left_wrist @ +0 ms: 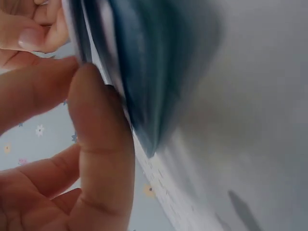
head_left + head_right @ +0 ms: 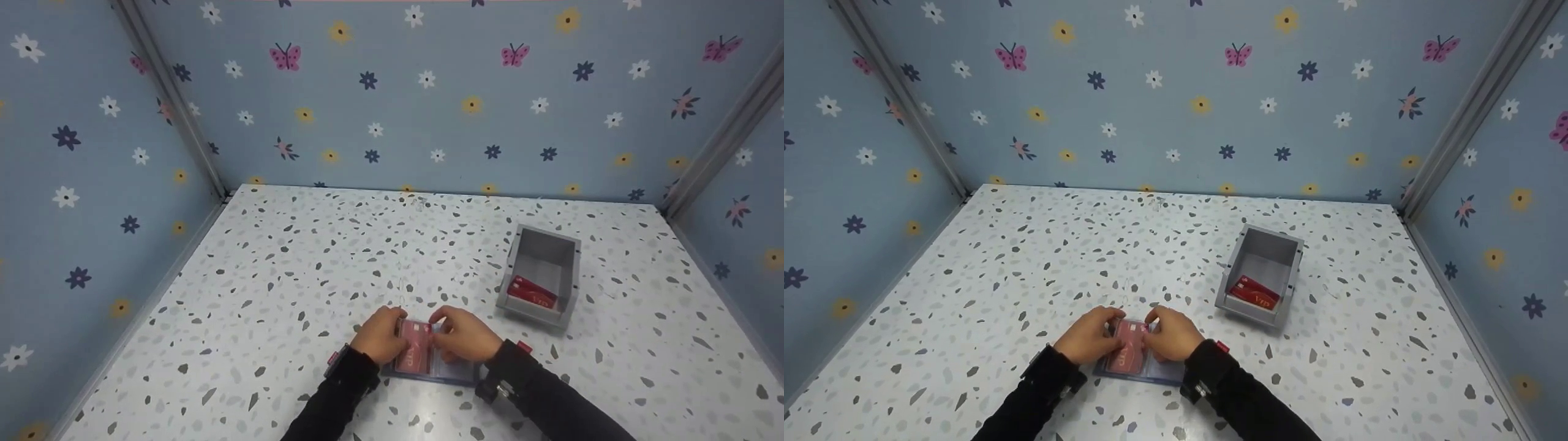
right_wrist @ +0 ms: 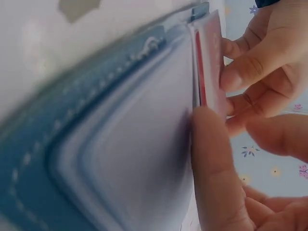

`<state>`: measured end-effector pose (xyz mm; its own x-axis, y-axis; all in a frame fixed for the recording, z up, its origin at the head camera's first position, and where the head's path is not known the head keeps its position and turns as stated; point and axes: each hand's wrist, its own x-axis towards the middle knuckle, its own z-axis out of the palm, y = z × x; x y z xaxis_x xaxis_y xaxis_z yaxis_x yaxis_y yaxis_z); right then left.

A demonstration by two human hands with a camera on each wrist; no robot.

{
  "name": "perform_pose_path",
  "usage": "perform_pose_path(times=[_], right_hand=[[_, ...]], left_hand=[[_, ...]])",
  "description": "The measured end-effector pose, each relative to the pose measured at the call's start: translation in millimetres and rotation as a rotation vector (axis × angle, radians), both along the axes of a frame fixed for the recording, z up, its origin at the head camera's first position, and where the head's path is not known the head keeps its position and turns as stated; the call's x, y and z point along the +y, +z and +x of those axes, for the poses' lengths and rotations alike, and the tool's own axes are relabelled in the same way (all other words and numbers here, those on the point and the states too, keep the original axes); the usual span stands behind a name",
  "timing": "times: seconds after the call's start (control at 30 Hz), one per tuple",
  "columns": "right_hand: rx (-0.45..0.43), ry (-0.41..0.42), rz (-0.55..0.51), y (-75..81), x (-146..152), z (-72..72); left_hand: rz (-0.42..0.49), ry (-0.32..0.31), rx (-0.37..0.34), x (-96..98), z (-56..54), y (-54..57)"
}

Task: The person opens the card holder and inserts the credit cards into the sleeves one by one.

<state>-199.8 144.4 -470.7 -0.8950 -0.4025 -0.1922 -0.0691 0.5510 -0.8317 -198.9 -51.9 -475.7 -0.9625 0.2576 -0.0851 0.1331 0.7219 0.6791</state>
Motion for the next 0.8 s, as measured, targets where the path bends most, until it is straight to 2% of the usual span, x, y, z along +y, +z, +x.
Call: perform_pose_path(times=[0.13,0.27,0.37,0.53,0.67,0.8], right_hand=[[0.113,0.064,0.057,4.9,4.8,1.2],[0.224,0.084,0.104,10.2,9.0,1.3],[0.248,0.087,0.114,14.8,13.6,-0.2],[0.315,0.095,0.108,25.0,28.3,-5.1],[0.395,0.063,0.108,36.5,45.2,-11.0],[0.415,-0.021,0.165,53.5,63.9,-20.3]], left_hand=[[-0.034,-0.012,0.030,0.0,2.2,0.8],[-0.059,-0.059,0.085,0.3,5.7,2.4],[-0.059,-0.108,0.113,2.0,8.6,3.8],[-0.050,-0.222,0.093,6.2,12.1,4.5],[-0.106,-0.285,0.090,8.5,15.3,3.0],[-0.203,-0.281,0.100,10.6,18.9,2.7]])
